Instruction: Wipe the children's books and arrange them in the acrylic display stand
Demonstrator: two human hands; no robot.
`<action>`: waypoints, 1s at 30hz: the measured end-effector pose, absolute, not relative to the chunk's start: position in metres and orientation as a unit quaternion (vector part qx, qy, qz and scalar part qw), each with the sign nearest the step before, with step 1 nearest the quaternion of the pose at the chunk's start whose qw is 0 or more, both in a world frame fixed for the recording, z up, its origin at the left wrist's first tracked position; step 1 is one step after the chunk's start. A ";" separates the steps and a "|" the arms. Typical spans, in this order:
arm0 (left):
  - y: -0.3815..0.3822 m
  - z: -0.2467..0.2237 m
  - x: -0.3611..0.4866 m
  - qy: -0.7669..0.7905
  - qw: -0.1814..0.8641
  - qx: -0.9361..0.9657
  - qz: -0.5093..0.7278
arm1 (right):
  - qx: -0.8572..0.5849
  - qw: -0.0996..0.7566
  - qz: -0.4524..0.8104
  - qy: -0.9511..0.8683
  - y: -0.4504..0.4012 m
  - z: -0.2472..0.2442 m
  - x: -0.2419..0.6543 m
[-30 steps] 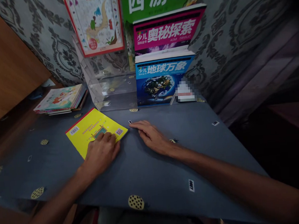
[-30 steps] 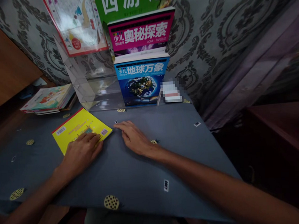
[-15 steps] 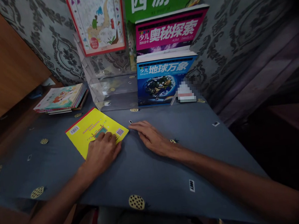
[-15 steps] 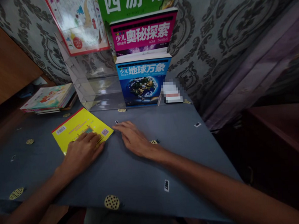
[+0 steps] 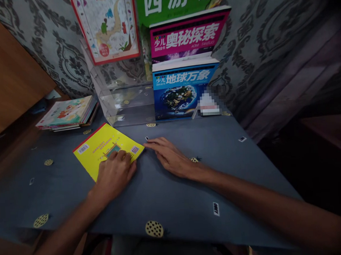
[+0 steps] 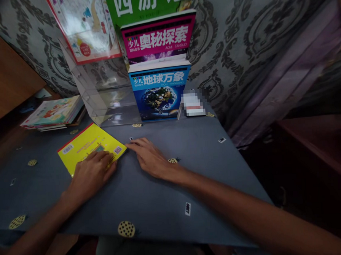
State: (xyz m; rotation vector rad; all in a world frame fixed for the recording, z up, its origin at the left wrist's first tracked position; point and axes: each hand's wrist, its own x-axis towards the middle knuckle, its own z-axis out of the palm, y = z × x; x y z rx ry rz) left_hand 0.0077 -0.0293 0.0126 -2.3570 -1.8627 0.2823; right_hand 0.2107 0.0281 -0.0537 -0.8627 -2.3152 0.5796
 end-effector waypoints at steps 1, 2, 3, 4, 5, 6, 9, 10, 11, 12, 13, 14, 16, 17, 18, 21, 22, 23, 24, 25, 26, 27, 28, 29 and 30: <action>-0.029 0.013 0.008 -0.617 0.061 -0.779 0.092 | -0.324 0.298 0.218 -0.871 0.028 -0.054 0.211; -0.029 0.013 0.008 -0.619 0.061 -0.778 0.091 | -0.322 0.298 0.218 -0.872 0.028 -0.054 0.211; -0.029 0.013 0.009 -0.619 0.061 -0.778 0.090 | -0.321 0.299 0.219 -0.872 0.028 -0.054 0.211; -0.029 0.013 0.009 -0.620 0.061 -0.777 0.088 | -0.320 0.300 0.219 -0.871 0.028 -0.054 0.211; -0.029 0.012 0.009 -0.621 0.061 -0.776 0.087 | -0.320 0.301 0.219 -0.871 0.028 -0.054 0.211; -0.029 0.012 0.010 -0.622 0.061 -0.776 0.086 | -0.321 0.301 0.220 -0.871 0.028 -0.053 0.211; -0.029 0.012 0.010 -0.623 0.062 -0.776 0.082 | -0.322 0.297 0.222 -0.871 0.027 -0.051 0.210; -0.029 0.011 0.009 -0.622 0.062 -0.777 0.080 | -0.323 0.293 0.223 -0.872 0.026 -0.050 0.210; -0.029 0.011 0.009 -0.620 0.062 -0.778 0.079 | -0.323 0.289 0.224 -0.873 0.026 -0.049 0.210; -0.029 0.011 0.009 -0.618 0.063 -0.780 0.077 | -0.322 0.284 0.224 -0.875 0.026 -0.049 0.210; -0.029 0.010 0.009 -0.616 0.063 -0.781 0.075 | -0.322 0.280 0.223 -0.876 0.025 -0.048 0.210; -0.029 0.010 0.008 -0.616 0.064 -0.782 0.072 | -0.323 0.277 0.222 -0.877 0.025 -0.047 0.210; -0.029 0.009 0.008 -0.617 0.065 -0.781 0.069 | -0.326 0.269 0.219 -0.879 0.024 -0.046 0.210; -0.029 0.009 0.008 -0.619 0.065 -0.780 0.068 | -0.328 0.264 0.217 -0.881 0.024 -0.046 0.210; -0.029 0.009 0.008 -0.619 0.063 -0.780 0.068 | -0.331 0.259 0.214 -0.882 0.024 -0.045 0.210; -0.029 0.008 0.008 -0.620 0.059 -0.779 0.071 | -0.340 0.237 0.198 -0.888 0.024 -0.043 0.208; -0.029 0.008 0.008 -0.620 0.058 -0.779 0.073 | -0.345 0.225 0.186 -0.892 0.023 -0.042 0.207; -0.030 0.008 0.009 -0.620 0.056 -0.779 0.075 | -0.350 0.209 0.172 -0.897 0.023 -0.041 0.206; -0.030 0.007 0.009 -0.620 0.055 -0.778 0.078 | -0.356 0.191 0.155 -0.901 0.022 -0.040 0.204; -0.030 0.007 0.009 -0.621 0.054 -0.777 0.080 | -0.361 0.174 0.137 -0.906 0.021 -0.039 0.203; -0.031 0.007 0.010 -0.622 0.053 -0.777 0.082 | -0.365 0.160 0.120 -0.909 0.020 -0.038 0.201; -0.031 0.007 0.010 -0.622 0.052 -0.777 0.082 | -0.367 0.152 0.105 -0.912 0.019 -0.038 0.200; -0.031 0.008 0.009 -0.621 0.051 -0.778 0.079 | -0.367 0.151 0.093 -0.913 0.019 -0.038 0.199; -0.031 0.008 0.008 -0.619 0.050 -0.780 0.076 | -0.365 0.153 0.084 -0.914 0.018 -0.038 0.199; -0.030 0.009 0.007 -0.615 0.048 -0.784 0.070 | -0.363 0.158 0.076 -0.915 0.018 -0.038 0.199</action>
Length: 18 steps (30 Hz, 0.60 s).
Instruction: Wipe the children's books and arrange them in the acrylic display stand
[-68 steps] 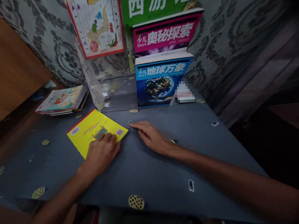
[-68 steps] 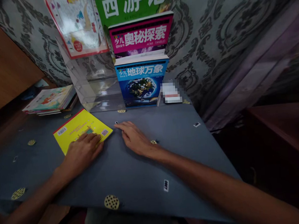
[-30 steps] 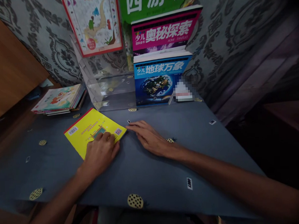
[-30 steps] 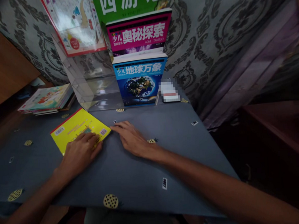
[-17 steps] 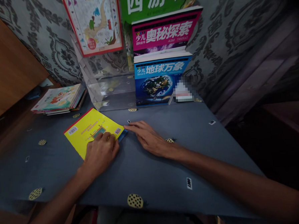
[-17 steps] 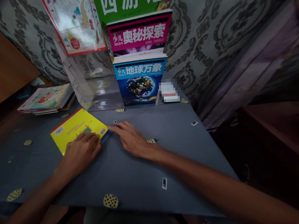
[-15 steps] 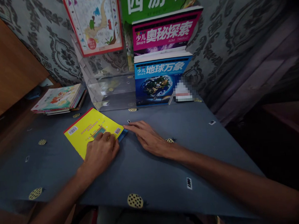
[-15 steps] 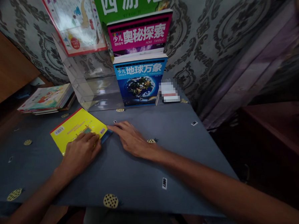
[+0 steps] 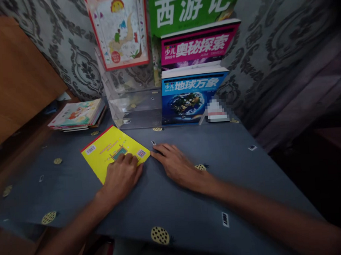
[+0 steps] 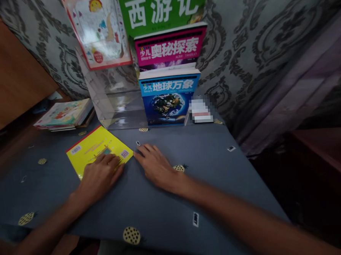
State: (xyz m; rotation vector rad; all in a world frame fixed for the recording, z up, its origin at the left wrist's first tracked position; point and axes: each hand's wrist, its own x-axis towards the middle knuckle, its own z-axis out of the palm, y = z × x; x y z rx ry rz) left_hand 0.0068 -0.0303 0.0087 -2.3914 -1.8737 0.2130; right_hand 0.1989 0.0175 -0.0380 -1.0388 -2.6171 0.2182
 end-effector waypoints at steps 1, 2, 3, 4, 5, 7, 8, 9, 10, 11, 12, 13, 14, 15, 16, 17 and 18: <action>-0.029 0.009 0.005 -0.608 0.047 -0.790 0.063 | -0.361 0.163 0.069 -0.916 0.017 -0.038 0.199; -0.027 0.010 0.001 -0.601 0.047 -0.796 0.054 | -0.360 0.166 0.060 -0.916 0.017 -0.039 0.199; -0.023 0.010 -0.003 -0.594 0.048 -0.802 0.045 | -0.359 0.167 0.050 -0.917 0.018 -0.039 0.199; -0.019 0.010 -0.008 -0.588 0.051 -0.807 0.037 | -0.357 0.167 0.039 -0.918 0.018 -0.040 0.199; -0.014 0.009 -0.014 -0.584 0.055 -0.809 0.030 | -0.356 0.166 0.030 -0.919 0.018 -0.041 0.199; 0.000 0.005 -0.029 -0.589 0.063 -0.806 0.020 | -0.354 0.165 0.020 -0.920 0.018 -0.042 0.200; 0.008 0.003 -0.037 -0.596 0.068 -0.800 0.016 | -0.354 0.165 0.019 -0.920 0.018 -0.043 0.200; 0.017 0.000 -0.046 -0.606 0.073 -0.792 0.010 | -0.354 0.166 0.020 -0.920 0.018 -0.043 0.200; 0.027 -0.002 -0.054 -0.613 0.077 -0.786 0.007 | -0.354 0.167 0.020 -0.920 0.018 -0.043 0.200; 0.036 -0.005 -0.063 -0.618 0.082 -0.782 0.005 | -0.354 0.167 0.021 -0.920 0.018 -0.043 0.200; 0.046 -0.007 -0.071 -0.622 0.086 -0.778 0.005 | -0.354 0.166 0.020 -0.920 0.018 -0.043 0.200; 0.054 -0.008 -0.078 -0.627 0.090 -0.774 0.009 | -0.353 0.165 0.019 -0.921 0.017 -0.042 0.200; 0.062 -0.010 -0.084 -0.631 0.093 -0.770 0.012 | -0.352 0.162 0.018 -0.922 0.017 -0.041 0.201; 0.069 -0.011 -0.089 -0.635 0.094 -0.767 0.014 | -0.353 0.159 0.016 -0.922 0.017 -0.040 0.201; 0.075 -0.011 -0.093 -0.638 0.094 -0.764 0.015 | -0.352 0.157 0.015 -0.923 0.017 -0.039 0.201; 0.079 -0.012 -0.096 -0.640 0.094 -0.763 0.015 | -0.352 0.156 0.015 -0.923 0.017 -0.038 0.201; 0.082 -0.013 -0.097 -0.641 0.093 -0.762 0.015 | -0.352 0.157 0.015 -0.923 0.017 -0.037 0.201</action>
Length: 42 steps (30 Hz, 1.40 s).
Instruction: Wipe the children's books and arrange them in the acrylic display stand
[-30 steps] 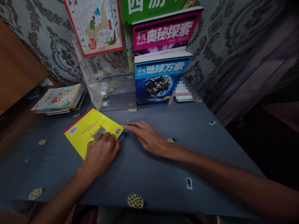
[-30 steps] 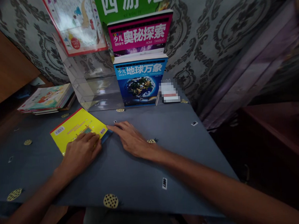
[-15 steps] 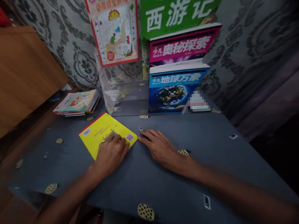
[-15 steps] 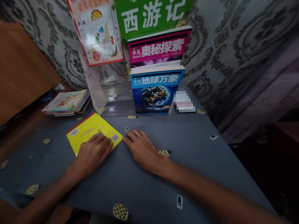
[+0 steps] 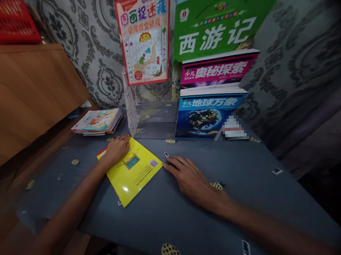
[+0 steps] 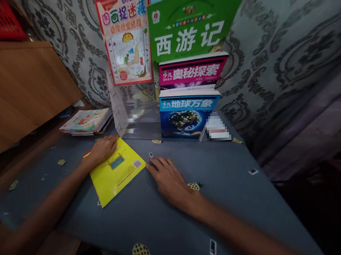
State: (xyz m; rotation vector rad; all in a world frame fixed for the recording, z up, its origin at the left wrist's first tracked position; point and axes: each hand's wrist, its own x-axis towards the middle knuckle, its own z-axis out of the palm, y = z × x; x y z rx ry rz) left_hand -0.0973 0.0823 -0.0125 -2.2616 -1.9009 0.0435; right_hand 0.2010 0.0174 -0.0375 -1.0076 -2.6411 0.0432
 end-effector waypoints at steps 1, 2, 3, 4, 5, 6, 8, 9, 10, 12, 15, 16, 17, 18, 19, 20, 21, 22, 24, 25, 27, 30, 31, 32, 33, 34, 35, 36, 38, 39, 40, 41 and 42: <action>0.084 -0.013 -0.098 -0.641 0.093 -0.762 0.014 | -0.352 0.159 0.016 -0.922 0.017 -0.037 0.201; 0.085 -0.014 -0.099 -0.640 0.092 -0.762 0.013 | -0.351 0.161 0.018 -0.922 0.017 -0.037 0.201; 0.085 -0.015 -0.099 -0.640 0.092 -0.763 0.012 | -0.350 0.163 0.020 -0.922 0.017 -0.038 0.200; 0.084 -0.016 -0.100 -0.639 0.091 -0.764 0.011 | -0.349 0.162 0.022 -0.923 0.017 -0.038 0.198; 0.083 -0.017 -0.100 -0.639 0.091 -0.764 0.009 | -0.348 0.161 0.023 -0.923 0.018 -0.039 0.196; 0.082 -0.018 -0.100 -0.640 0.090 -0.763 0.004 | -0.344 0.159 0.025 -0.925 0.018 -0.039 0.194; 0.080 -0.020 -0.099 -0.647 0.091 -0.757 -0.014 | -0.338 0.159 0.035 -0.927 0.019 -0.039 0.188; 0.078 -0.020 -0.099 -0.656 0.095 -0.748 -0.023 | -0.337 0.163 0.043 -0.926 0.019 -0.039 0.184; 0.077 -0.021 -0.099 -0.668 0.100 -0.737 -0.030 | -0.336 0.169 0.054 -0.925 0.019 -0.039 0.181; 0.074 -0.021 -0.098 -0.691 0.109 -0.714 -0.033 | -0.337 0.186 0.076 -0.920 0.017 -0.037 0.177; 0.068 -0.021 -0.098 -0.695 0.103 -0.711 -0.027 | -0.324 0.210 0.091 -0.918 0.003 -0.035 0.174; 0.064 -0.021 -0.098 -0.689 0.098 -0.718 -0.029 | -0.314 0.215 0.090 -0.920 -0.004 -0.034 0.175; 0.060 -0.021 -0.098 -0.681 0.093 -0.725 -0.031 | -0.301 0.219 0.087 -0.924 -0.013 -0.034 0.176; 0.055 -0.021 -0.098 -0.672 0.088 -0.735 -0.034 | -0.286 0.218 0.084 -0.929 -0.022 -0.033 0.177; 0.050 -0.021 -0.097 -0.660 0.082 -0.746 -0.039 | -0.272 0.215 0.083 -0.934 -0.032 -0.033 0.178; 0.044 -0.021 -0.096 -0.645 0.075 -0.759 -0.045 | -0.256 0.210 0.085 -0.940 -0.042 -0.032 0.180; 0.038 -0.021 -0.095 -0.629 0.068 -0.773 -0.050 | -0.242 0.203 0.090 -0.944 -0.051 -0.032 0.181; 0.033 -0.021 -0.093 -0.613 0.061 -0.786 -0.055 | -0.228 0.200 0.094 -0.948 -0.059 -0.031 0.182; 0.025 -0.020 -0.086 -0.582 0.049 -0.809 -0.061 | -0.204 0.195 0.101 -0.954 -0.072 -0.030 0.183; 0.023 -0.020 -0.081 -0.568 0.043 -0.820 -0.061 | -0.195 0.193 0.105 -0.956 -0.076 -0.030 0.184; 0.023 -0.019 -0.070 -0.537 0.033 -0.841 -0.064 | -0.187 0.188 0.114 -0.958 -0.083 -0.030 0.183; 0.032 -0.020 -0.052 -0.477 0.016 -0.875 -0.077 | -0.176 0.176 0.121 -0.961 -0.086 -0.029 0.181; 0.036 -0.021 -0.047 -0.456 0.010 -0.886 -0.082 | -0.168 0.171 0.124 -0.963 -0.085 -0.028 0.180; 0.040 -0.021 -0.042 -0.436 0.003 -0.896 -0.086 | -0.162 0.166 0.129 -0.964 -0.084 -0.026 0.180; 0.043 -0.022 -0.039 -0.418 -0.003 -0.904 -0.091 | -0.157 0.160 0.137 -0.965 -0.081 -0.023 0.179; 0.045 -0.023 -0.036 -0.403 -0.008 -0.910 -0.097 | -0.157 0.154 0.144 -0.965 -0.076 -0.021 0.178; 0.047 -0.024 -0.034 -0.392 -0.012 -0.914 -0.105 | -0.163 0.150 0.150 -0.964 -0.070 -0.019 0.177; 0.048 -0.025 -0.034 -0.388 -0.015 -0.914 -0.116 | -0.172 0.148 0.153 -0.962 -0.063 -0.017 0.175; 0.049 -0.028 -0.036 -0.393 -0.019 -0.909 -0.140 | -0.195 0.154 0.151 -0.957 -0.045 -0.017 0.172; 0.049 -0.030 -0.038 -0.399 -0.021 -0.904 -0.150 | -0.199 0.157 0.150 -0.956 -0.034 -0.018 0.170; 0.049 -0.031 -0.040 -0.405 -0.023 -0.900 -0.159 | -0.202 0.160 0.150 -0.955 -0.023 -0.020 0.168; 0.049 -0.033 -0.043 -0.408 -0.025 -0.897 -0.165 | -0.209 0.159 0.153 -0.953 -0.011 -0.022 0.166; 0.050 -0.034 -0.047 -0.411 -0.028 -0.895 -0.169 | -0.223 0.160 0.156 -0.949 0.000 -0.024 0.164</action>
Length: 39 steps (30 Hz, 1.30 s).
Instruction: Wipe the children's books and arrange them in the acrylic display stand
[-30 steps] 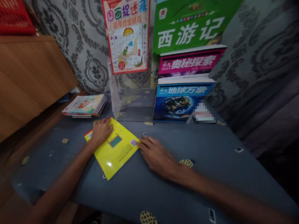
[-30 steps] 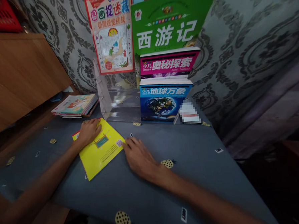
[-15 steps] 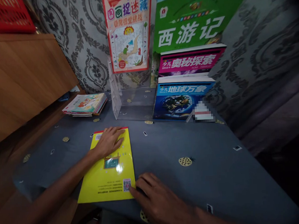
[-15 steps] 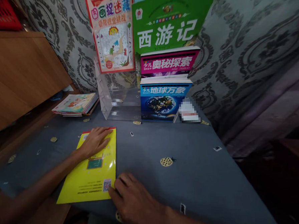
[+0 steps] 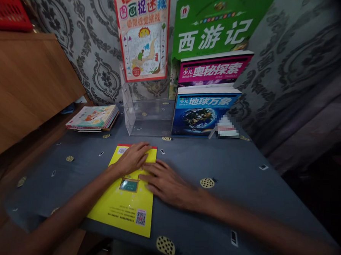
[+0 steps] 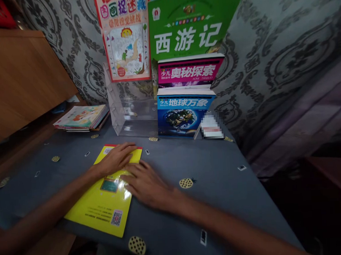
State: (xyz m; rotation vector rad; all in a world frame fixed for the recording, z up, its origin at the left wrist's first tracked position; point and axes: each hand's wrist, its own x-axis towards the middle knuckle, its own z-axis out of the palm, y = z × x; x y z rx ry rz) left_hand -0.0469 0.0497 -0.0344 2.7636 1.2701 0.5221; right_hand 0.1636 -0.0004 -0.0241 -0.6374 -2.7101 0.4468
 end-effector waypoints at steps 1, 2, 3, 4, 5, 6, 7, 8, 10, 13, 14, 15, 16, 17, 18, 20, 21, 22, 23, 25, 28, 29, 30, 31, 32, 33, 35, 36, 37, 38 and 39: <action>0.050 -0.036 -0.051 0.415 0.029 0.893 0.172 | -0.239 0.155 0.161 -0.945 0.010 -0.026 0.162; 0.050 -0.037 -0.055 0.421 0.030 0.889 0.175 | -0.258 0.148 0.163 -0.941 0.020 -0.028 0.161; 0.050 -0.038 -0.060 0.429 0.029 0.886 0.175 | -0.280 0.142 0.162 -0.936 0.029 -0.030 0.160; 0.050 -0.038 -0.066 0.438 0.027 0.881 0.174 | -0.304 0.136 0.159 -0.929 0.037 -0.032 0.160; 0.049 -0.038 -0.072 0.448 0.025 0.877 0.171 | -0.325 0.131 0.156 -0.924 0.044 -0.033 0.161; 0.048 -0.038 -0.078 0.456 0.024 0.874 0.168 | -0.345 0.127 0.151 -0.918 0.050 -0.035 0.162; 0.046 -0.038 -0.084 0.464 0.024 0.870 0.165 | -0.360 0.124 0.145 -0.913 0.055 -0.036 0.163; 0.044 -0.038 -0.091 0.472 0.025 0.866 0.165 | -0.370 0.122 0.138 -0.911 0.058 -0.037 0.164; 0.040 -0.038 -0.103 0.493 0.025 0.853 0.169 | -0.378 0.122 0.124 -0.909 0.060 -0.038 0.165; 0.034 -0.040 -0.119 0.527 0.024 0.830 0.179 | -0.381 0.122 0.107 -0.910 0.058 -0.040 0.164; 0.032 -0.042 -0.123 0.535 0.022 0.825 0.182 | -0.383 0.123 0.101 -0.910 0.056 -0.041 0.164; 0.030 -0.043 -0.127 0.541 0.019 0.821 0.184 | -0.386 0.128 0.093 -0.909 0.054 -0.041 0.164; 0.028 -0.043 -0.130 0.544 0.016 0.818 0.185 | -0.385 0.133 0.085 -0.909 0.051 -0.042 0.164; 0.026 -0.044 -0.133 0.547 0.013 0.816 0.184 | -0.379 0.139 0.078 -0.911 0.048 -0.042 0.165; 0.024 -0.043 -0.136 0.550 0.011 0.815 0.183 | -0.368 0.144 0.072 -0.916 0.044 -0.043 0.166; 0.019 -0.041 -0.141 0.553 0.009 0.815 0.175 | -0.330 0.150 0.069 -0.929 0.035 -0.043 0.170; 0.016 -0.040 -0.144 0.553 0.010 0.816 0.168 | -0.308 0.151 0.072 -0.936 0.029 -0.043 0.172; 0.014 -0.038 -0.147 0.553 0.013 0.818 0.159 | -0.286 0.153 0.078 -0.943 0.022 -0.042 0.175; 0.011 -0.036 -0.150 0.552 0.016 0.821 0.146 | -0.265 0.153 0.086 -0.948 0.014 -0.041 0.177; 0.004 -0.032 -0.157 0.550 0.024 0.827 0.116 | -0.227 0.155 0.110 -0.955 -0.001 -0.039 0.180; -0.007 -0.026 -0.159 0.567 0.033 0.818 0.092 | -0.180 0.156 0.147 -0.960 -0.020 -0.035 0.181; -0.011 -0.024 -0.158 0.577 0.036 0.810 0.095 | -0.172 0.155 0.157 -0.960 -0.024 -0.034 0.180; -0.014 -0.021 -0.155 0.587 0.041 0.802 0.103 | -0.169 0.154 0.165 -0.960 -0.027 -0.033 0.179; -0.018 -0.019 -0.151 0.597 0.049 0.793 0.112 | -0.170 0.152 0.172 -0.958 -0.029 -0.032 0.178; -0.020 -0.017 -0.146 0.607 0.060 0.783 0.123 | -0.176 0.151 0.177 -0.957 -0.030 -0.031 0.177; -0.023 -0.016 -0.141 0.617 0.072 0.772 0.133 | -0.183 0.151 0.180 -0.955 -0.031 -0.030 0.176; -0.025 -0.013 -0.133 0.639 0.097 0.748 0.153 | -0.197 0.149 0.180 -0.952 -0.031 -0.028 0.175; -0.026 -0.012 -0.130 0.650 0.112 0.734 0.163 | -0.202 0.148 0.178 -0.952 -0.032 -0.027 0.174; -0.026 -0.012 -0.129 0.658 0.130 0.720 0.177 | -0.206 0.144 0.177 -0.952 -0.033 -0.026 0.174; -0.026 -0.012 -0.128 0.664 0.152 0.706 0.195 | -0.208 0.139 0.175 -0.952 -0.033 -0.024 0.174; -0.025 -0.012 -0.127 0.666 0.178 0.691 0.218 | -0.209 0.135 0.174 -0.953 -0.034 -0.023 0.174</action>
